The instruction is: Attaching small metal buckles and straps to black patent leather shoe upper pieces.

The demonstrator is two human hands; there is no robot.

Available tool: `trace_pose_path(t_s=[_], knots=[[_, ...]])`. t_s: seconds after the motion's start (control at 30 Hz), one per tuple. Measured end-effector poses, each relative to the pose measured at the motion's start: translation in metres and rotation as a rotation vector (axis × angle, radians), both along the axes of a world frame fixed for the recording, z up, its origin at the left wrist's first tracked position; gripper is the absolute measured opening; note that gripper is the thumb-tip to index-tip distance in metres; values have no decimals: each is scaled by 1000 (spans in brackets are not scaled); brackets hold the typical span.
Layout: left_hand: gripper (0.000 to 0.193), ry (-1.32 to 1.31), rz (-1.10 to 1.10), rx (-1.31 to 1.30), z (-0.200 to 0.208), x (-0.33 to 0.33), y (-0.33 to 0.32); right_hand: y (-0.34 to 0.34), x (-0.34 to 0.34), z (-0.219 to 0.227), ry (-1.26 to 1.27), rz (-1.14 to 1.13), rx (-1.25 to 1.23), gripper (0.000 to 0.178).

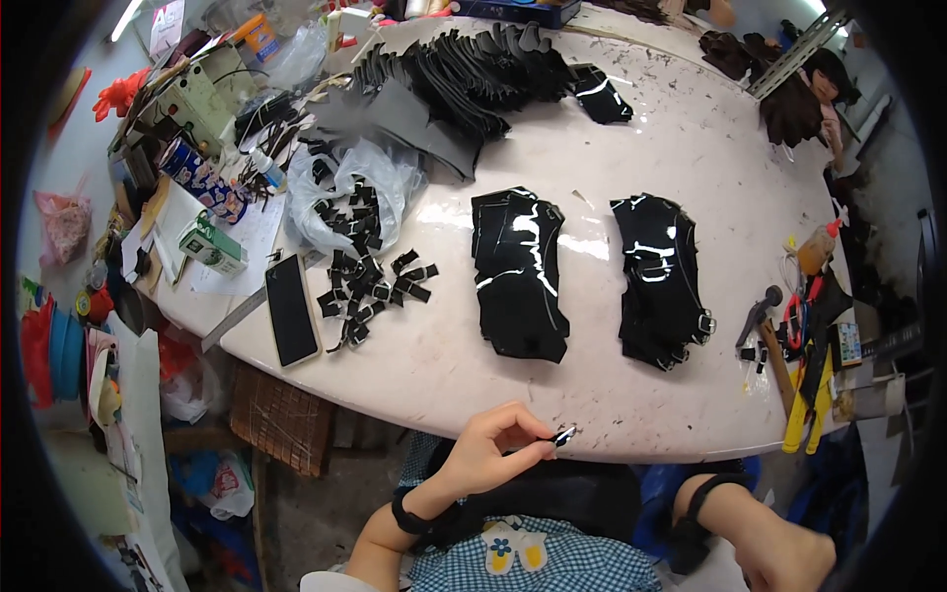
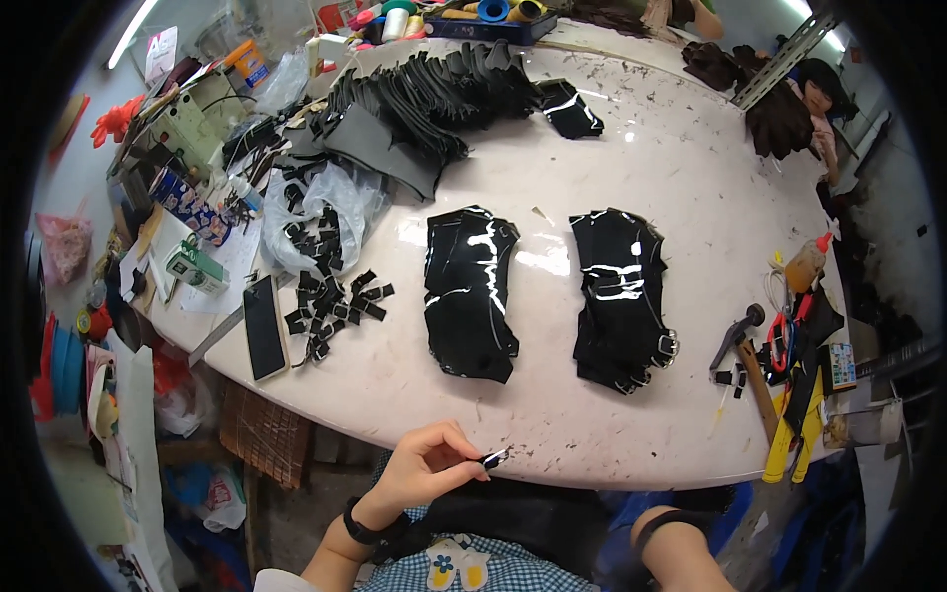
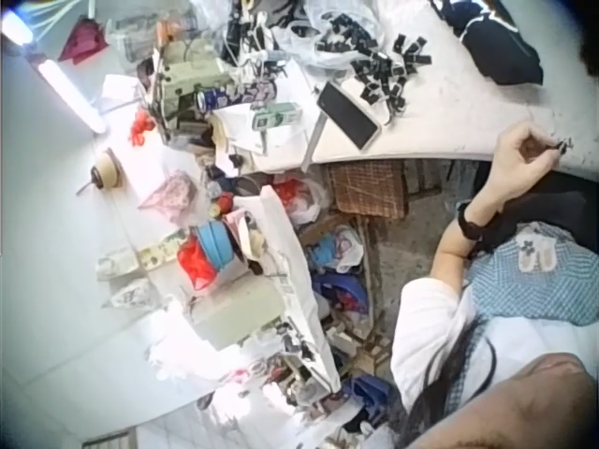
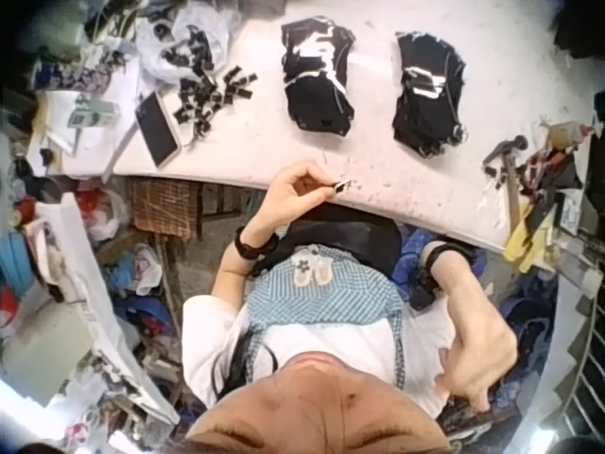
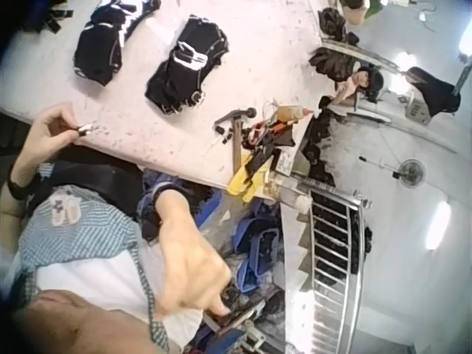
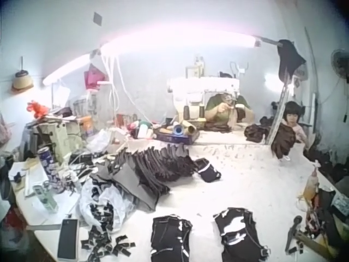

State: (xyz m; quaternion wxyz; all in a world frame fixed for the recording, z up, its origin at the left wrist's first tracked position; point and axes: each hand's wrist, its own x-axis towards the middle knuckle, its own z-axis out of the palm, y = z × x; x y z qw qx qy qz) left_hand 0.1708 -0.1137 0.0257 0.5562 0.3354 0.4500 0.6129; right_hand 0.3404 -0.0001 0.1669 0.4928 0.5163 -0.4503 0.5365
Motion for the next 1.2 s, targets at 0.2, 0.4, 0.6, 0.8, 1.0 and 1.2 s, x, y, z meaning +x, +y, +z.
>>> trace_pose_path(t_s=[0.2,0.4,0.6,0.8,1.0,1.2], knots=[[11,-89,12,-19,0,-6,-5,5,-3,-86,-922,133,-475,67],[10,-175,38,-3,7,-2,-3,1,-2,-113,-986,385,-755,75],[12,-149,31,25,9,-2,-3,2,-3,-113,-962,420,-766,72],[14,-133,29,48,6,-2,-2,-5,-2,-114,-1449,-267,-656,30],[18,-54,17,26,5,1,0,-6,-16,-123,-1683,-392,-271,20],[28,470,52,14,6,-9,9,-6,-17,-126,-1580,-767,-149,7]])
